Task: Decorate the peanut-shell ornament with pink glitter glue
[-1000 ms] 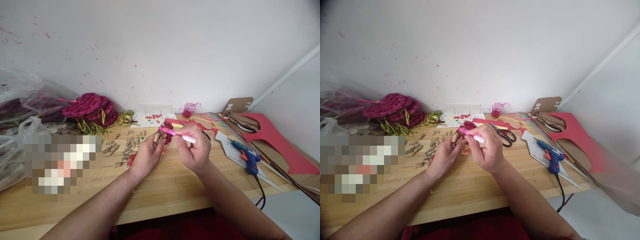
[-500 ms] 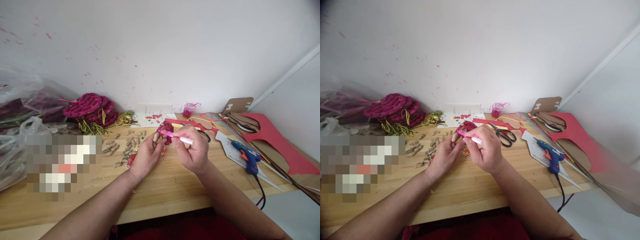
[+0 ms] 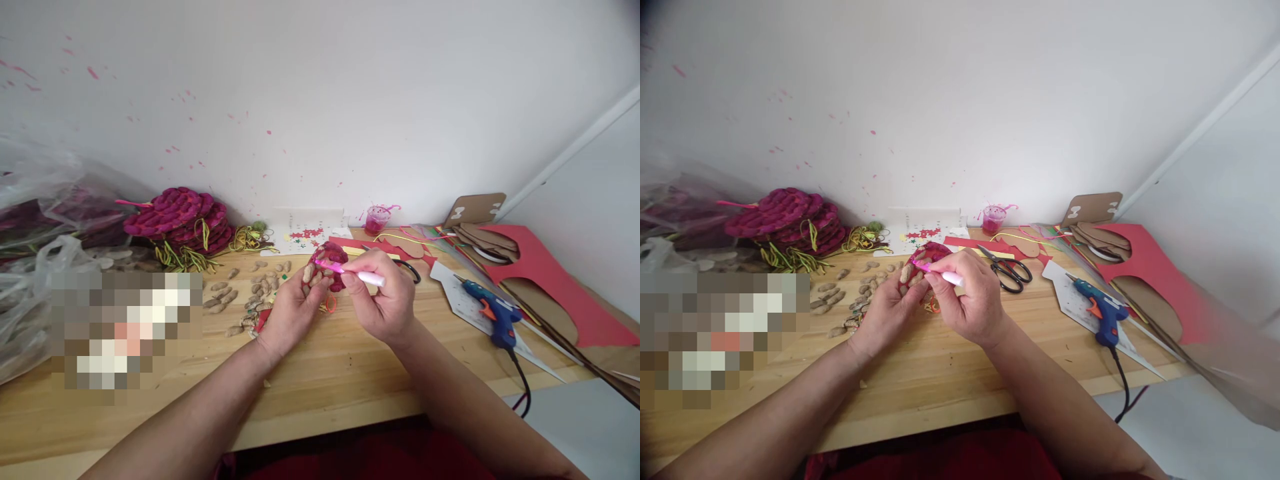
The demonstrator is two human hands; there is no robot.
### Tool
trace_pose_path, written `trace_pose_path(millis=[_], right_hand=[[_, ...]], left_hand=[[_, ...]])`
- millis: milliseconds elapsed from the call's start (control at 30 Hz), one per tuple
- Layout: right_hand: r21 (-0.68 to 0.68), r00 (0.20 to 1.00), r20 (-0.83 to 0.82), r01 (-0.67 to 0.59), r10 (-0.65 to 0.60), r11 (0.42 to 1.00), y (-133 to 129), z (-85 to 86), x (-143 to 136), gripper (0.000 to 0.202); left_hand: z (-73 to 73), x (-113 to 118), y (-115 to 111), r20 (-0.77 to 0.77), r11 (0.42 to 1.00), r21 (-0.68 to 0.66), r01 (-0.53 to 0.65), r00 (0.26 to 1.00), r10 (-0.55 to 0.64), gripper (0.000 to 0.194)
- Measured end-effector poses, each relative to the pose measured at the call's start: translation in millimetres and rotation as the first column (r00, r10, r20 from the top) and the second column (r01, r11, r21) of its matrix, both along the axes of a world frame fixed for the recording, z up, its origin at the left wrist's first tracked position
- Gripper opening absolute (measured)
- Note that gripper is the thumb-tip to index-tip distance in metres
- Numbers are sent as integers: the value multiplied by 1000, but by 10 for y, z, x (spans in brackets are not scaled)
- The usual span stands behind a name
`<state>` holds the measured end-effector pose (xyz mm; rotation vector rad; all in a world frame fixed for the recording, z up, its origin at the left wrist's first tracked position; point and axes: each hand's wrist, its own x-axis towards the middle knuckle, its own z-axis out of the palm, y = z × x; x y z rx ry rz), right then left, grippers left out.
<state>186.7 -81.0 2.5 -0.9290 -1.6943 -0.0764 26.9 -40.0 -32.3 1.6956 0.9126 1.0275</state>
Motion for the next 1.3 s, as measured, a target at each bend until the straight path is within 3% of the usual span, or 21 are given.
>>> trace_pose_path(millis=[767, 967, 1167, 1300], right_hand=[[-13, 999, 29, -33, 33, 999, 36, -27, -13, 15], [-14, 999, 33, 38, -37, 999, 36, -9, 30, 11], [9, 997, 68, -42, 41, 999, 44, -5, 8, 17], [40, 997, 59, 43, -45, 998, 62, -27, 32, 17]], left_hand=[[3, 3, -11, 82, 990, -138, 32, 996, -21, 23], [8, 15, -10, 155, 972, -224, 68, 987, -33, 23], [5, 2, -11, 114, 979, -198, 58, 993, -36, 22], [6, 8, 0, 112, 978, -203, 52, 993, -30, 23]])
